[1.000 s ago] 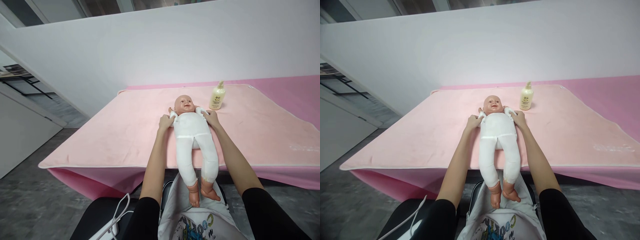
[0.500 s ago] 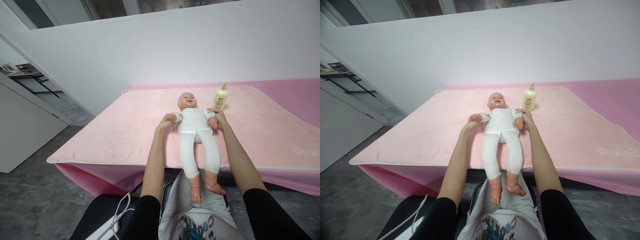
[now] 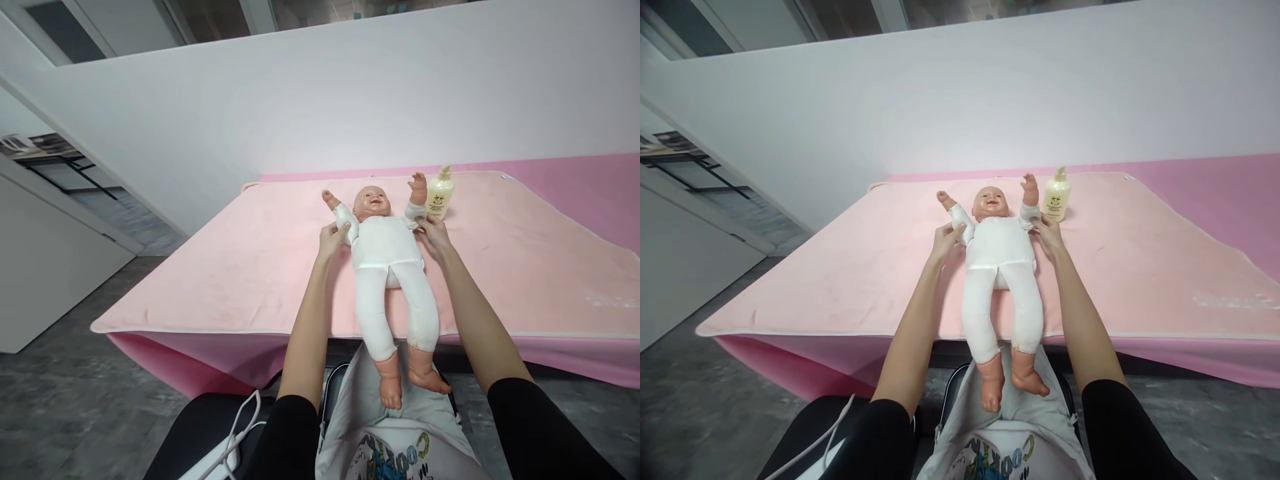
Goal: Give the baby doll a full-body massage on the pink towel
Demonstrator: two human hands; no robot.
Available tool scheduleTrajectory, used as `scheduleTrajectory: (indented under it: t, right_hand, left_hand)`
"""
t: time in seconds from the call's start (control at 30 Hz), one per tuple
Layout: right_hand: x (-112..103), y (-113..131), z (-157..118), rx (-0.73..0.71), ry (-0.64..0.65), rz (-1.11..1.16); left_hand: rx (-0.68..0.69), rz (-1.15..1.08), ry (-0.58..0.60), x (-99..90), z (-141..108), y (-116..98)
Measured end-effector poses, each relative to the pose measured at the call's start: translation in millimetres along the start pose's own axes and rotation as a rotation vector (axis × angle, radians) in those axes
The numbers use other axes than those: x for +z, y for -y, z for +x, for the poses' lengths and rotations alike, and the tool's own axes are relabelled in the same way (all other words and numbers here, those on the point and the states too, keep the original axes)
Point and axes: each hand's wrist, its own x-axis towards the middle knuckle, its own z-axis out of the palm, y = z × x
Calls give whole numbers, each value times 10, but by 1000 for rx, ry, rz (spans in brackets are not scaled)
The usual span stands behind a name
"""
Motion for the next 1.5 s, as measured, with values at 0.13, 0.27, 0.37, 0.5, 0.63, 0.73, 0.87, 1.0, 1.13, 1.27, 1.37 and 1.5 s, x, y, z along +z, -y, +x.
scheduleTrajectory:
  t: [0.13, 0.27, 0.37, 0.5, 0.63, 0.73, 0.87, 1.0, 1.13, 1.27, 1.37, 1.5]
  right_hand:
    - [15, -46, 15, 28, -49, -40]
    - [3, -50, -13, 68, -11, -173]
    - [4, -52, -39, 111, -2, -255]
    - [24, -53, -53, 160, 8, -335]
    - [49, -45, -56, 201, -13, -408]
    - [60, -39, -69, 193, -31, -461]
    - [75, -24, -72, 68, -48, -381]
    - [83, -5, -13, -12, -6, -43]
    - [54, -17, 37, -64, 6, 133]
    - [-1, -92, 26, 26, 8, 82]
    - [-41, -127, -11, 80, 7, 27]
    - [-71, -72, -90, 108, 274, -69]
  left_hand:
    - [15, 263, -57, 52, -4, 51]
    - [-5, 421, -79, 99, -8, 76]
    - [-51, 454, -56, 107, 7, 78]
    - [-135, 482, 42, 90, 36, 27]
    - [-167, 553, 90, 77, 51, -24]
    - [-178, 547, 55, 69, 45, 12]
    - [-131, 260, -20, 64, 31, 87]
    - [63, -142, -27, 114, 35, 14]
    - [85, -375, -94, 200, 41, -81]
    - [8, -442, -80, 233, 54, 23]
    - [-8, -245, 38, 223, 49, 154]
    - [207, 76, 135, 222, 13, 243]
